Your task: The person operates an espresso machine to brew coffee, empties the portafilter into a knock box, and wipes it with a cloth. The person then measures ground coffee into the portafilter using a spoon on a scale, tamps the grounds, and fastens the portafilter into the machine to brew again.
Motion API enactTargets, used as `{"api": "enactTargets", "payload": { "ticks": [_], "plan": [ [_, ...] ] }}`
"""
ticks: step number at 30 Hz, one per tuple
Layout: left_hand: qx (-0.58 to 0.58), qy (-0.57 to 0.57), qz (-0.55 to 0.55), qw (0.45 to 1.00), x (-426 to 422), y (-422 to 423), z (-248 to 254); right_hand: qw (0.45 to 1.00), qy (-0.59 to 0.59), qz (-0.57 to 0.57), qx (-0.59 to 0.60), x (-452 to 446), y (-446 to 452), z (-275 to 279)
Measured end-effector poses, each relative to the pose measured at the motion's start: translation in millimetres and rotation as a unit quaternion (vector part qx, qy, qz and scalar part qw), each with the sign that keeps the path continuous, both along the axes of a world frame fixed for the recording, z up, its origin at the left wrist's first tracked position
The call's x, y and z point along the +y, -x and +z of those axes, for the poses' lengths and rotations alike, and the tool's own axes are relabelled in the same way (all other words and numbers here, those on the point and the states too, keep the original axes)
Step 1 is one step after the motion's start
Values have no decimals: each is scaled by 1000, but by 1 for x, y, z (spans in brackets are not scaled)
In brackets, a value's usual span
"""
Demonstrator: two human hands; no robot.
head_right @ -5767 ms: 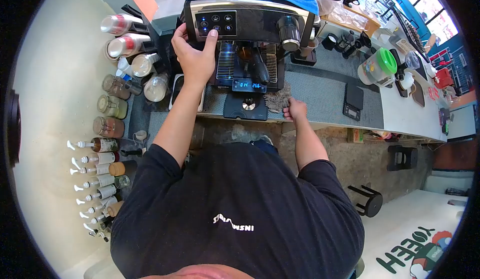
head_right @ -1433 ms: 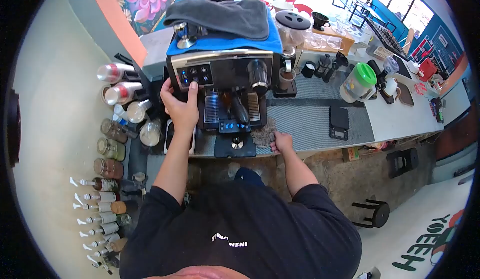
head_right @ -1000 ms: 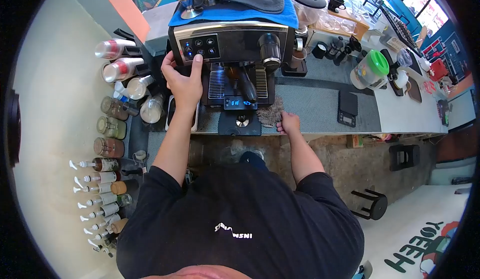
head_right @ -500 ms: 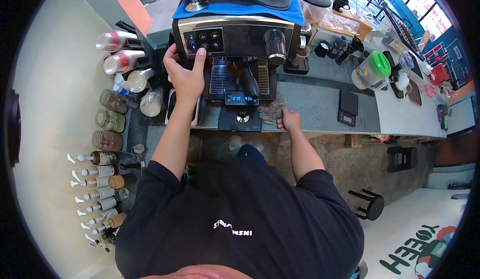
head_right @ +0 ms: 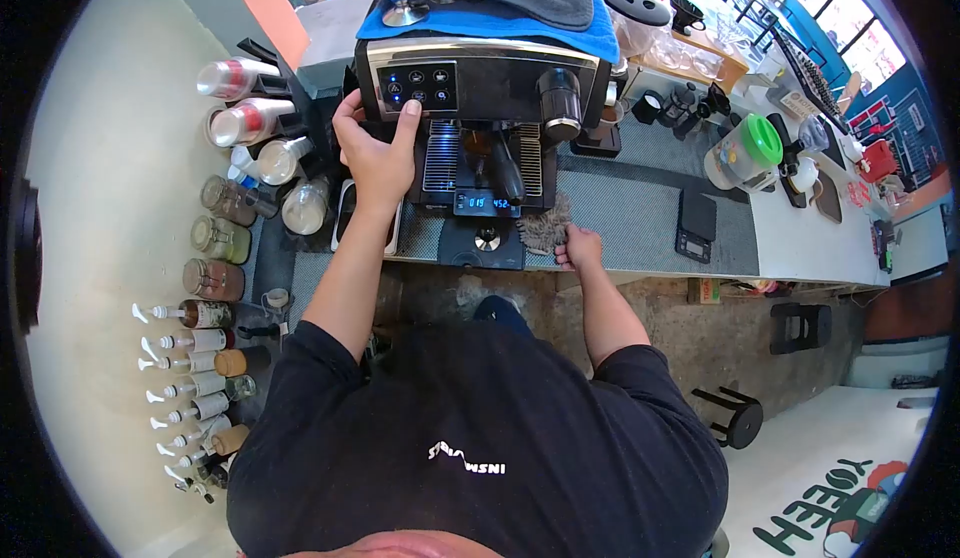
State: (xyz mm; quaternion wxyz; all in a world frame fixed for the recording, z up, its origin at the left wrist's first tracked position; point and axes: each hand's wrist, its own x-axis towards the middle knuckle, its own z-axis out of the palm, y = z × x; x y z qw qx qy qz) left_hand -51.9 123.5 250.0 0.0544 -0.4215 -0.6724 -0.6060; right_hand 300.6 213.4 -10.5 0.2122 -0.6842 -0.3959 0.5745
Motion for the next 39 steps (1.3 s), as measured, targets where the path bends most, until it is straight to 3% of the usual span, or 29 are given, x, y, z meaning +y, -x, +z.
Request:
{"api": "enactTargets", "payload": {
  "ticks": [13, 26, 39],
  "plan": [
    [18, 39, 54, 998, -2, -5, 14, 1000, 7, 7, 0, 1, -2, -7],
    [-48, 22, 16, 998, 10, -4, 13, 1000, 17, 0, 8, 2, -3, -5],
    [-8, 88, 51, 995, 0, -5, 29, 1000, 6, -3, 2, -3, 1, 4]
  ]
}}
